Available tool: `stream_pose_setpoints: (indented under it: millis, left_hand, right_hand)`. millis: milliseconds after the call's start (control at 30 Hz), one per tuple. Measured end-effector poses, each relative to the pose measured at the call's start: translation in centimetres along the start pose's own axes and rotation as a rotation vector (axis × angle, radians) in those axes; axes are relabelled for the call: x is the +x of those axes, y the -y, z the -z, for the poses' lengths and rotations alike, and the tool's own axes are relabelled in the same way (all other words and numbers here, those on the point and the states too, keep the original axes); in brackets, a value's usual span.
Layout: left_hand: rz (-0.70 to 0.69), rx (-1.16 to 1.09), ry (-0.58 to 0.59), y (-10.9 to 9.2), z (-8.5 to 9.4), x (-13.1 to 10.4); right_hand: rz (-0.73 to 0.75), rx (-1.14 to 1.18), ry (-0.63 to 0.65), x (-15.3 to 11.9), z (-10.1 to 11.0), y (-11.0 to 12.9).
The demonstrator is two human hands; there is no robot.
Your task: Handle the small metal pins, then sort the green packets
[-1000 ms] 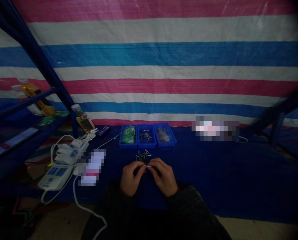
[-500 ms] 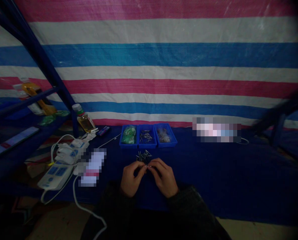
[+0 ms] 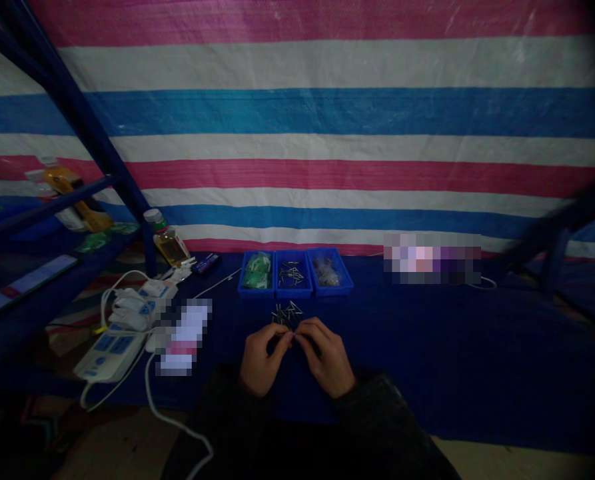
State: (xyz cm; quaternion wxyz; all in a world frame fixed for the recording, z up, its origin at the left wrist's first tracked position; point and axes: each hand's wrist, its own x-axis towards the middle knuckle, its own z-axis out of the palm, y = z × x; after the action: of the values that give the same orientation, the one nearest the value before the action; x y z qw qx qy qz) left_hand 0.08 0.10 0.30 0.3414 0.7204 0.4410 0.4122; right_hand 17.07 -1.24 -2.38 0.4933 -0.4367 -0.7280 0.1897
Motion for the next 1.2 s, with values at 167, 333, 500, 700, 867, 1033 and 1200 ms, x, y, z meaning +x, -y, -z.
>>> stream_pose_setpoints:
  millis: [167,333,500,700,867,1033,1200]
  left_hand:
    - [0.001,0.014,-0.007,0.22,-0.07,-0.05]
    - [0.007,0.009,-0.015,0.28,-0.05,-0.10]
    - [0.004,0.005,-0.042,0.10,0.06,-0.12]
    - [0.011,0.001,-0.064,-0.23,0.27,-0.02]
    - [0.014,-0.008,-0.058,-0.32,0.30,-0.03]
    - [0.013,-0.004,-0.058,-0.30,0.26,-0.08]
    - [0.009,0.022,-0.062,-0.39,0.32,-0.06]
  right_hand:
    - [-0.013,-0.006,-0.006,0.07,0.09,0.07]
    - [-0.014,0.012,0.001,0.10,0.10,0.07]
    - [-0.020,0.022,0.005,0.20,0.22,0.25]
    - [-0.034,0.019,-0.008,0.09,0.19,0.20]
    - [-0.031,0.012,-0.019,0.08,0.16,0.18]
    - [-0.051,0.021,-0.001,0.31,0.48,0.64]
    - [-0.056,0.021,0.008,0.19,0.41,0.48]
